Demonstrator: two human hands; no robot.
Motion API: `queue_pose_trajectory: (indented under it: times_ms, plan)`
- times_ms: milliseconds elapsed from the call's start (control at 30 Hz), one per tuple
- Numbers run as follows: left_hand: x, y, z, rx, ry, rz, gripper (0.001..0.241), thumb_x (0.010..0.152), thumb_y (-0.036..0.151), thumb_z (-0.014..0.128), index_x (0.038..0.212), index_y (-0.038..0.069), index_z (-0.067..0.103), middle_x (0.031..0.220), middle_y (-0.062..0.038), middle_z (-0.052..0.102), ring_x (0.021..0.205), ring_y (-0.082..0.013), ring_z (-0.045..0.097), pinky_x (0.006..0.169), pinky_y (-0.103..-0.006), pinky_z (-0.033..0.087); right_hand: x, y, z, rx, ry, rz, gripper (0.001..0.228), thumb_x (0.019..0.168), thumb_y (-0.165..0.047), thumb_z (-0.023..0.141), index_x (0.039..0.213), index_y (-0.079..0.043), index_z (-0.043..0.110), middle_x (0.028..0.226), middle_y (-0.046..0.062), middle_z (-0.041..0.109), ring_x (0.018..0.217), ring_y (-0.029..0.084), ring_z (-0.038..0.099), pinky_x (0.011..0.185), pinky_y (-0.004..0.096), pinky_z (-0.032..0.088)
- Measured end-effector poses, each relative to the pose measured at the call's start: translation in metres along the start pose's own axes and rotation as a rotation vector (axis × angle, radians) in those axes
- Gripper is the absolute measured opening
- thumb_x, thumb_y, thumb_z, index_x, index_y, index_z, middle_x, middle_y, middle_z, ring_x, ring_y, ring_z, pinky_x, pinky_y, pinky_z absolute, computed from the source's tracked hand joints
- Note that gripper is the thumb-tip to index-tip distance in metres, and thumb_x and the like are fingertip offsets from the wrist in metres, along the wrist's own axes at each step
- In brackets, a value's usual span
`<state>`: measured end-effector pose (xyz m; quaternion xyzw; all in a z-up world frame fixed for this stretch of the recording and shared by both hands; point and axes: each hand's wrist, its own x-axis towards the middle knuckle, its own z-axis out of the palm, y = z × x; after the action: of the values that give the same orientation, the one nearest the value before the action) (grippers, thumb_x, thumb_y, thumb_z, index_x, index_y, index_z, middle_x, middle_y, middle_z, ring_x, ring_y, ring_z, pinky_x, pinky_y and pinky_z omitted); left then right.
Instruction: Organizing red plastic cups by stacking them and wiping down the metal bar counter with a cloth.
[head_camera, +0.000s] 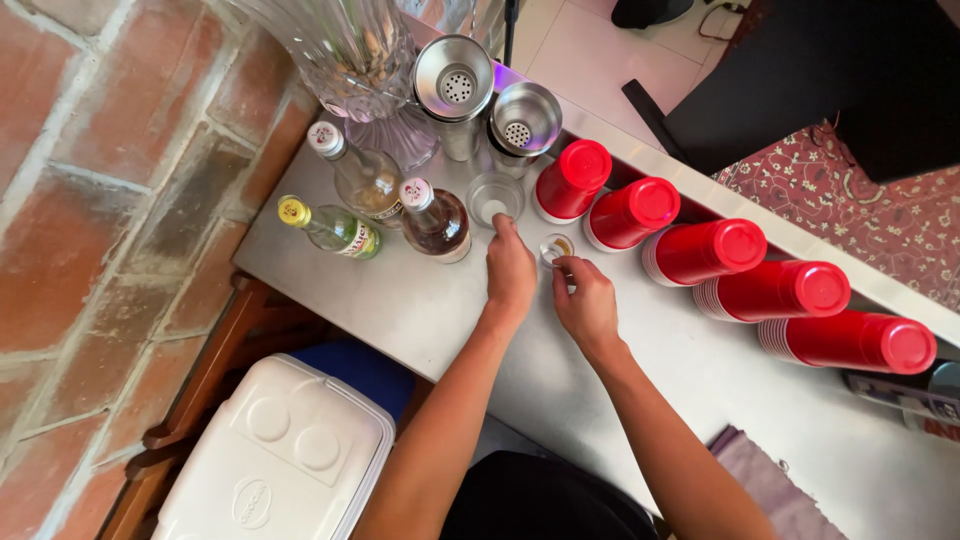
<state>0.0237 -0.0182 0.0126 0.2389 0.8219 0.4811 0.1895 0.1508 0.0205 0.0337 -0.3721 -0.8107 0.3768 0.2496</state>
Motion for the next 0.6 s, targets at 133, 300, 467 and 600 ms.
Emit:
queue_pose_trajectory:
  times_ms: [133,300,467,600]
  plan:
    - [-0.027,-0.010,0.008,0.012,-0.058,0.047,0.019,0.099,-0.002,0.045,0.118,-0.004,0.043,0.093,-0.036,0.066,0.092,-0.0537,0.064,0.074,-0.0568,0.049,-0.015,0.006,-0.005,-0.002,-0.012,0.025,0.018,0.089,-0.002,0.069,0.108,-0.002,0.070,0.099,0.018,0.073,0.082,0.030,0.076,0.067,0.038,0.060]
    - [-0.064,-0.020,0.006,0.052,-0.170,0.149,0.020,0.097,-0.001,0.048,0.116,-0.003,0.044,0.100,-0.035,0.065,0.095,-0.0536,0.064,0.076,-0.0565,0.052,-0.033,0.009,-0.018,-0.040,0.005,-0.007,0.017,0.088,-0.002,0.068,0.105,-0.002,0.071,0.098,0.017,0.073,0.080,0.029,0.075,0.071,0.039,0.059]
    - [-0.088,-0.021,-0.020,0.106,-0.254,0.203,0.017,0.099,0.001,0.051,0.115,-0.001,0.046,0.103,-0.032,0.065,0.095,-0.0517,0.064,0.078,-0.0550,0.052,-0.053,0.012,-0.032,-0.075,-0.004,0.015,0.016,0.088,-0.005,0.069,0.103,-0.003,0.071,0.093,0.016,0.074,0.078,0.029,0.074,0.070,0.039,0.060]
    - [-0.096,-0.017,-0.042,0.154,-0.274,0.324,0.026,0.099,0.003,0.055,0.124,0.004,0.049,0.103,-0.028,0.065,0.092,-0.0485,0.065,0.078,-0.0522,0.053,-0.063,-0.013,-0.051,-0.139,-0.156,0.186,0.034,0.086,-0.008,0.068,0.120,-0.008,0.068,0.089,0.012,0.076,0.069,0.032,0.072,0.068,0.042,0.057]
